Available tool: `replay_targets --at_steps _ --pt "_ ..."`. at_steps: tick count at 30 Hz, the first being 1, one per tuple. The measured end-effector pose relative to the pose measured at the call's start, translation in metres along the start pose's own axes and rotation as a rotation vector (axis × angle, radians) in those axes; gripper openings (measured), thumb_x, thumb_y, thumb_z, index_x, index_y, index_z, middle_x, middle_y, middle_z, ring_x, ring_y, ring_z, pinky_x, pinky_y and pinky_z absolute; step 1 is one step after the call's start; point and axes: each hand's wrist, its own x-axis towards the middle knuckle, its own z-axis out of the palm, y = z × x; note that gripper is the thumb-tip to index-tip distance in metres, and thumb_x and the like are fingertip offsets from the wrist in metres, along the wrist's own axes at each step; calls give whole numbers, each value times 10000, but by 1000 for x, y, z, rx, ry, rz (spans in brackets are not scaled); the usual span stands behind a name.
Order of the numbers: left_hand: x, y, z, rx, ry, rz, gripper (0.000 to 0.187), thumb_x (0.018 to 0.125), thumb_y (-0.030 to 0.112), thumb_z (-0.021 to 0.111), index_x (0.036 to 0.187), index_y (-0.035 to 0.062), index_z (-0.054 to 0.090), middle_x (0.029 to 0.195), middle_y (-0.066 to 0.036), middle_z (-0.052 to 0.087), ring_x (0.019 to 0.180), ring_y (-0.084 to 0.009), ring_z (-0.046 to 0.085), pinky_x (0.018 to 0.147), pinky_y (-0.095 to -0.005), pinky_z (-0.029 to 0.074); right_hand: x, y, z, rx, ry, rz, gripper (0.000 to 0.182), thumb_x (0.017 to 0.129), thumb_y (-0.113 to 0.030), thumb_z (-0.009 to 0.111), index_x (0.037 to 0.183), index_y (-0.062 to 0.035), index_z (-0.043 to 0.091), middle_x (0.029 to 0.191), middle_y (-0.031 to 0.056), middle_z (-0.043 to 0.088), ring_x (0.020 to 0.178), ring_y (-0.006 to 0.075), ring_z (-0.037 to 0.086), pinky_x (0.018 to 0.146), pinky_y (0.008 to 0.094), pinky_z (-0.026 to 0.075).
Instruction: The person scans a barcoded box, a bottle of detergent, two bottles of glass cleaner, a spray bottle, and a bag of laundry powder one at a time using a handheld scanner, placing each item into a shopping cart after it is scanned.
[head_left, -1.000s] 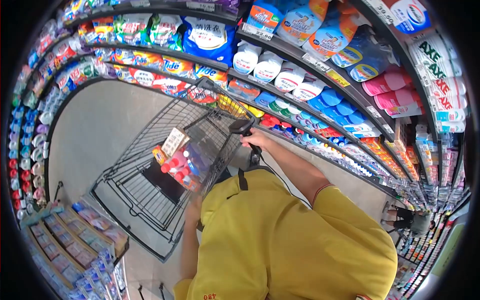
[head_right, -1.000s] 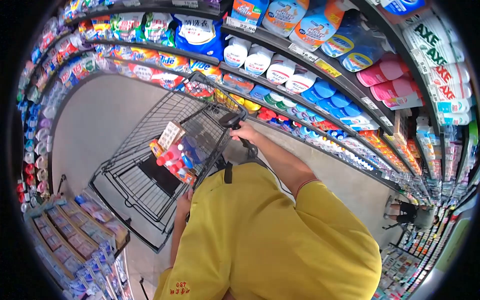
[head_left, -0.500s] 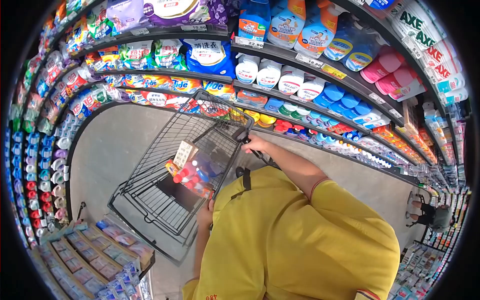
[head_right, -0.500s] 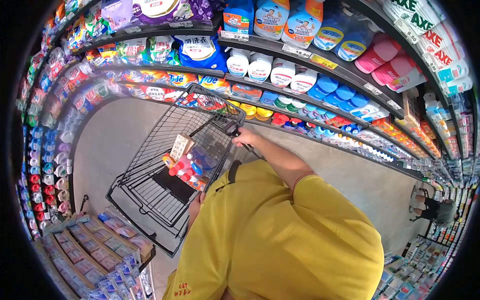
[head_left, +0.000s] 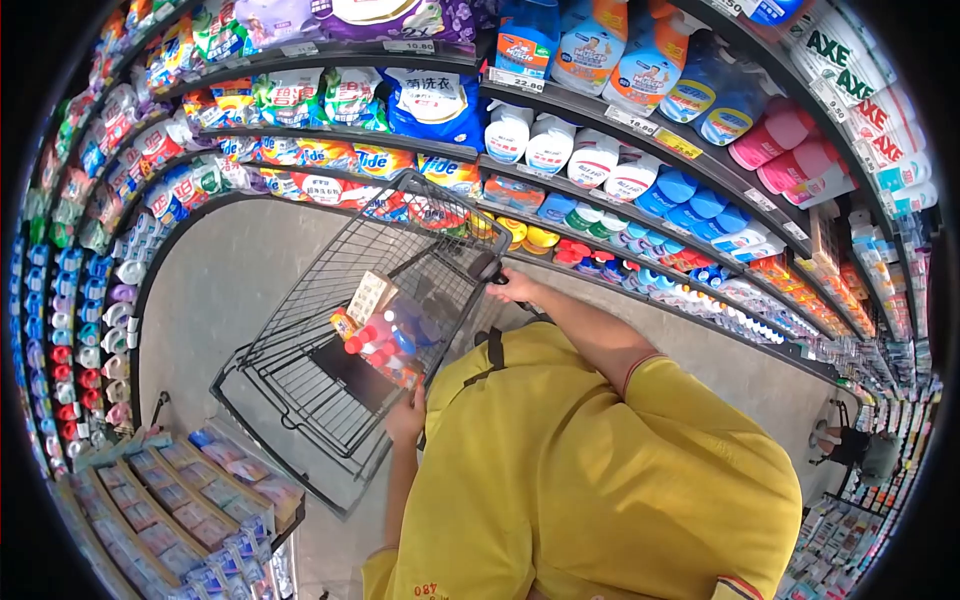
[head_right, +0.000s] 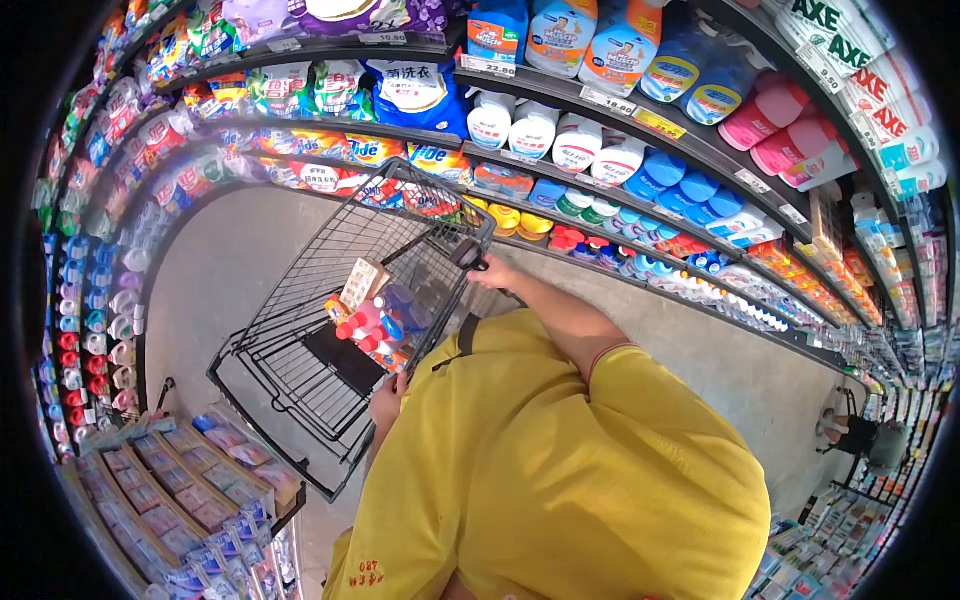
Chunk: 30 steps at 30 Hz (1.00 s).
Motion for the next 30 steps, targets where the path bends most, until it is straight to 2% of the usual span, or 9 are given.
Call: replay_targets --at_steps 6,9,11,13,20,22,23,24,30 --pt "-7 7 3 -11 36 28 516 897 568 408 1092 165 665 953 -167 674 914 -366 632 812 -462 478 0 8 -3 -99 55 7 667 796 -337 724 1269 29 428 854 76 628 675 136 581 654 284 504" --pt "-3 2 11 23 120 79 451 906 516 442 1025 152 680 921 -172 668 865 -376 627 775 -480 474 -5 8 0 -197 139 -42 647 807 -323 715 1264 34 429 841 85 622 640 135 576 616 288 508" --pt "0 -3 17 56 152 103 498 904 557 402 1063 166 665 905 -155 680 857 -355 644 757 -461 488 -5 2 -1 -134 149 -123 670 814 -314 709 1290 47 403 824 94 619 600 131 571 562 288 502" --pt "6 -5 23 93 180 127 545 903 598 361 1102 180 649 888 -137 693 849 -335 661 739 -443 502 -5 -5 -5 -138 148 -104 678 819 -312 705 1298 52 392 819 97 617 590 131 571 546 289 500" --pt "3 -4 22 112 227 114 525 906 587 379 1012 161 667 800 -130 689 766 -330 668 675 -443 507 -6 -9 -3 -106 98 -68 659 839 -296 682 1303 56 375 775 81 610 550 119 566 518 274 486" --pt "-4 -1 19 106 209 108 518 907 580 385 1002 156 667 792 -130 688 756 -329 668 668 -445 506 1 -3 -4 -161 15 -53 655 845 -281 669 1319 49 360 772 72 610 559 118 570 517 266 481" --pt "-6 1 20 69 257 125 471 900 540 431 921 128 659 787 -141 673 722 -345 653 644 -456 496 -3 -4 1 -173 79 -44 495 850 -248 640 1243 -18 448 716 50 599 544 129 571 503 307 461" --pt "-7 3 20 31 306 145 438 893 499 478 840 101 651 782 -151 657 689 -361 638 620 -467 486 -7 -7 2 -176 77 -43 495 850 -248 640 1243 -18 448 716 50 599 544 129 571 503 307 461" --pt "-6 -1 25 42 349 189 367 881 437 527 810 86 605 732 -156 638 652 -358 623 585 -466 474 2 3 2 -225 60 -40 509 857 -289 622 1260 -37 439 730 48 606 570 124 584 515 299 463"
